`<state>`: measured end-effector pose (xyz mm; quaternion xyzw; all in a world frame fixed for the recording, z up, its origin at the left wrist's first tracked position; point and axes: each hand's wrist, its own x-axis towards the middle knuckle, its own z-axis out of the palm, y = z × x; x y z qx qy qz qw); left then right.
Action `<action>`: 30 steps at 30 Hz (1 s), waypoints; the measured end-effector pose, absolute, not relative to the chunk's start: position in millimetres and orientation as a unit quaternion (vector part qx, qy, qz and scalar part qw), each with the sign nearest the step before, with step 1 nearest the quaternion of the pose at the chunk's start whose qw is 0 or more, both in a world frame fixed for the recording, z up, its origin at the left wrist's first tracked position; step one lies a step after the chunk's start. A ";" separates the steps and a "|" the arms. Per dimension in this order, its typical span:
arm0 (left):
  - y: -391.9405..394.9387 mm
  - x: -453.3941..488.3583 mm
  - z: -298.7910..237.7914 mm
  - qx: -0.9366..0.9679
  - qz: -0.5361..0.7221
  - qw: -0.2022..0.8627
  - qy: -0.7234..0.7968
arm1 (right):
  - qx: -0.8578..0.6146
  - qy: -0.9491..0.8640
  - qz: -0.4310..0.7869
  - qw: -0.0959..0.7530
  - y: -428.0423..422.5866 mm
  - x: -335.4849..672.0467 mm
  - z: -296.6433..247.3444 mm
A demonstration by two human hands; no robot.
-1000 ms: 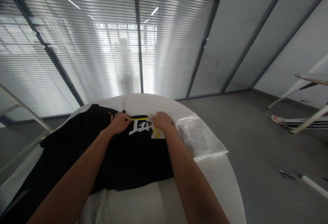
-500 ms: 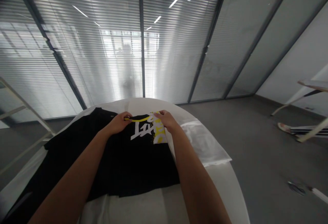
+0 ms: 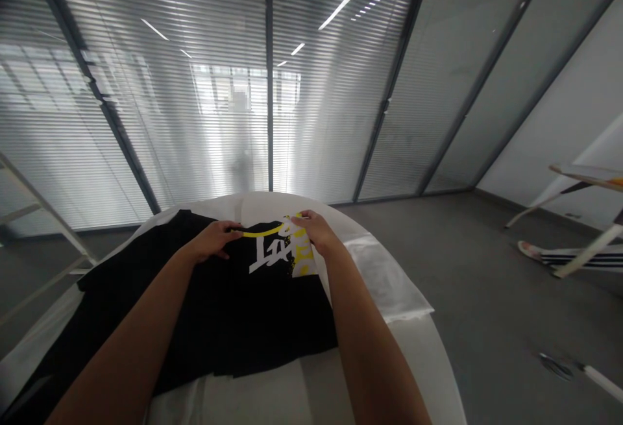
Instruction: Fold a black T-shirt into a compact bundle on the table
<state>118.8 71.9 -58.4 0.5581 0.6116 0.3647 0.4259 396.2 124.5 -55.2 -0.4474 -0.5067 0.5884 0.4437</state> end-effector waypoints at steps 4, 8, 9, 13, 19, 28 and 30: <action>72.5 122.7 -46.6 0.567 0.406 0.403 0.593 | -0.464 -0.516 0.554 0.460 122.4 397.7 -44.3; 76.4 125.5 -40.3 0.583 0.474 0.298 0.589 | -0.465 -0.552 0.473 0.505 123.5 398.4 -37.9; 78.0 126.8 -40.4 0.579 0.497 0.263 0.589 | -0.457 -0.564 0.453 0.517 125.0 398.7 -38.5; 84.0 132.1 -45.0 0.573 0.552 0.194 0.573 | -0.448 -0.600 0.389 0.537 132.9 401.4 -45.1; 82.3 123.4 -44.7 0.600 0.543 0.240 0.537 | -0.452 -0.597 0.432 0.504 132.4 409.2 -41.5; 46.0 105.9 2.7 0.685 0.386 0.411 0.461 | -0.421 -0.694 0.461 0.358 111.6 435.0 -11.4; 41.3 106.1 11.7 0.682 0.398 0.396 0.469 | -0.416 -0.714 0.460 0.324 106.7 436.6 -5.4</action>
